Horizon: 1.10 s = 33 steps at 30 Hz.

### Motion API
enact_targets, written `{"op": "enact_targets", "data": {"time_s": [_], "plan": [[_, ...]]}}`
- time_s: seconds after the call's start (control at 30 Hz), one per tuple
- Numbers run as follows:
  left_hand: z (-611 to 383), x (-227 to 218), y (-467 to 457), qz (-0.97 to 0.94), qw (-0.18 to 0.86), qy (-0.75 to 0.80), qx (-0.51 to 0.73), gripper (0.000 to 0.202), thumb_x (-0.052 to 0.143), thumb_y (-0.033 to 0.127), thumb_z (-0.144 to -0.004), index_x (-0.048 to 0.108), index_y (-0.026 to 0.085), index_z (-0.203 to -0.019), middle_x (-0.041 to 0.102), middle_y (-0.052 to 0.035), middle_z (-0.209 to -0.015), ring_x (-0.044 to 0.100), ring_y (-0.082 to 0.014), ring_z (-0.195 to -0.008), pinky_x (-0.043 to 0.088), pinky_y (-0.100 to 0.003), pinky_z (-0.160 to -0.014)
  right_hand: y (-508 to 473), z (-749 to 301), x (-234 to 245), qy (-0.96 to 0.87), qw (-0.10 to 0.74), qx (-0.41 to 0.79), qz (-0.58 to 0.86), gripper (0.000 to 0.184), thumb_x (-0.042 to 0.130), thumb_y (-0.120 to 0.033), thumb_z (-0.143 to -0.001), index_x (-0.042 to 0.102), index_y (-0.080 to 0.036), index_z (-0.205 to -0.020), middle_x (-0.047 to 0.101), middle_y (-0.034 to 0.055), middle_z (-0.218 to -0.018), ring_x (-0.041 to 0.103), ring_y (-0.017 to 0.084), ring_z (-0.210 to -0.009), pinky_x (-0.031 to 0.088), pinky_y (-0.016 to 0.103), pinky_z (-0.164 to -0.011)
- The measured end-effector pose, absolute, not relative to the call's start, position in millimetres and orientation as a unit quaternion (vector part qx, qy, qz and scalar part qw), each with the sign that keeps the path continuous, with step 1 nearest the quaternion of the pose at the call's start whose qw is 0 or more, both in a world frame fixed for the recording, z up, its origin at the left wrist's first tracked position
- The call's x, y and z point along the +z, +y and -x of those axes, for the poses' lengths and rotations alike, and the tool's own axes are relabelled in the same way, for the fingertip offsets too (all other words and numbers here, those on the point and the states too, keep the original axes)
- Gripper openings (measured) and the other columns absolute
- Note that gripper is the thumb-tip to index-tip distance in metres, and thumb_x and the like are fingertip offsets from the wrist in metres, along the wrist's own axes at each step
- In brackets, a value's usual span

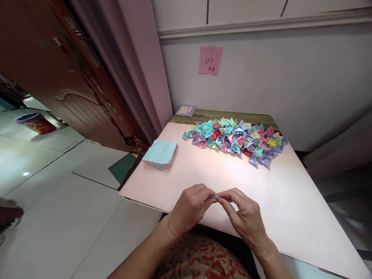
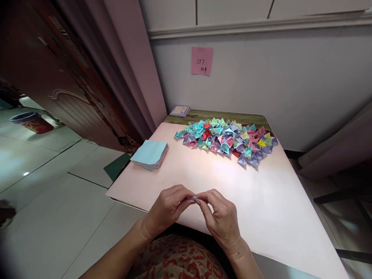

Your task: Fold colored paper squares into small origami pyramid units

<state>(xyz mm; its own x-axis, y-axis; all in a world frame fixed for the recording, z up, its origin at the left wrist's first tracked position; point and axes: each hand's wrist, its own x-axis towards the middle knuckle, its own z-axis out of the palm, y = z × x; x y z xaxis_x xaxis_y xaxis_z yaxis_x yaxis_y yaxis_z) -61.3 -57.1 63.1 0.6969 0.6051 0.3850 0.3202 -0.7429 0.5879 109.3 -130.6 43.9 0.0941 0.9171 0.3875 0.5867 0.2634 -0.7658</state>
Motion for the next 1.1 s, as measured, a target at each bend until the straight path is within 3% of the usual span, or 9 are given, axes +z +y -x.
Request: {"op": "enact_targets", "data": {"time_s": [0.23,0.43,0.5,0.6,0.7,0.8,0.93,1.1], "plan": [[67.6,61.2,-57.0,-0.935,0.137,0.196,0.263,0.022,0.044,0.017,-0.095,0.060,0.017,-0.080,0.057,-0.0033,-0.066,0.052,-0.0157,-0.062,0.038,-0.027,-0.058,-135.9,-108.2,49.1,-0.693,0.424,0.159,0.561,0.015,0.053,-0.020,-0.093,0.067,-0.024,-0.092,0.070,0.0037,-0.083,0.066,0.018,-0.073,0.048,0.028,-0.066],[58.7,37.6,-44.3,-0.889,0.276,0.255,0.261,0.017,0.050,0.021,-0.093,0.064,0.018,-0.084,0.063,-0.0036,-0.074,0.058,-0.0150,-0.069,0.043,-0.025,-0.065,-121.9,-111.3,23.9,-0.648,0.439,0.182,0.595,0.017,0.054,-0.026,-0.094,0.070,-0.025,-0.091,0.071,0.0035,-0.083,0.067,0.019,-0.075,0.051,0.029,-0.069],[56.4,29.6,-37.7,-0.863,0.318,0.291,0.265,0.016,0.056,0.024,-0.090,0.065,0.019,-0.103,0.065,-0.0033,-0.083,0.058,-0.0148,-0.072,0.045,-0.026,-0.068,-116.2,-115.5,15.3,-0.630,0.454,0.184,0.602,0.018,0.057,-0.029,-0.093,0.071,-0.025,-0.103,0.071,0.0036,-0.088,0.067,0.019,-0.077,0.053,0.030,-0.071],[60.0,22.4,-30.1,-0.833,0.337,0.356,0.256,0.066,0.071,0.032,-0.079,0.044,0.024,-0.139,0.063,-0.0004,-0.089,0.055,-0.0142,-0.070,0.047,-0.027,-0.067,-113.6,-125.1,8.5,-0.611,0.456,0.154,0.628,0.040,0.065,-0.036,-0.088,0.062,-0.027,-0.127,0.071,0.0041,-0.095,0.067,0.020,-0.081,0.054,0.032,-0.075],[68.4,17.6,-26.0,-0.810,0.323,0.423,0.247,0.084,0.076,0.038,-0.073,0.034,0.025,-0.145,0.060,0.0013,-0.088,0.052,-0.0133,-0.067,0.047,-0.028,-0.066,-117.6,-134.8,5.1,-0.567,0.468,0.123,0.666,0.034,0.065,-0.041,-0.087,0.067,-0.025,-0.117,0.071,0.0042,-0.092,0.066,0.019,-0.076,0.054,0.032,-0.072],[74.6,13.1,-24.2,-0.793,0.309,0.462,0.249,0.063,0.071,0.039,-0.077,0.049,0.021,-0.134,0.061,-0.0006,-0.089,0.052,-0.0127,-0.065,0.048,-0.028,-0.067,-122.8,-140.3,1.0,-0.520,0.470,0.127,0.702,0.024,0.061,-0.042,-0.089,0.073,-0.023,-0.099,0.073,0.0039,-0.090,0.066,0.017,-0.071,0.053,0.030,-0.069],[76.0,10.1,-21.7,-0.790,0.301,0.474,0.246,0.028,0.061,0.034,-0.085,0.065,0.018,-0.108,0.063,-0.0028,-0.089,0.053,-0.0127,-0.064,0.047,-0.029,-0.067,-125.1,-139.8,-2.9,-0.501,0.465,0.165,0.711,0.024,0.058,-0.042,-0.089,0.074,-0.023,-0.090,0.074,0.0039,-0.092,0.068,0.018,-0.075,0.053,0.030,-0.072],[69.8,6.0,-15.3,-0.796,0.306,0.470,0.227,0.031,0.063,0.022,-0.080,0.065,0.018,-0.111,0.063,-0.0045,-0.099,0.056,-0.0130,-0.068,0.048,-0.029,-0.071,-123.5,-134.3,-3.0,-0.503,0.463,0.190,0.705,0.025,0.058,-0.041,-0.089,0.074,-0.023,-0.089,0.075,0.0040,-0.091,0.068,0.019,-0.077,0.053,0.029,-0.072]]}}
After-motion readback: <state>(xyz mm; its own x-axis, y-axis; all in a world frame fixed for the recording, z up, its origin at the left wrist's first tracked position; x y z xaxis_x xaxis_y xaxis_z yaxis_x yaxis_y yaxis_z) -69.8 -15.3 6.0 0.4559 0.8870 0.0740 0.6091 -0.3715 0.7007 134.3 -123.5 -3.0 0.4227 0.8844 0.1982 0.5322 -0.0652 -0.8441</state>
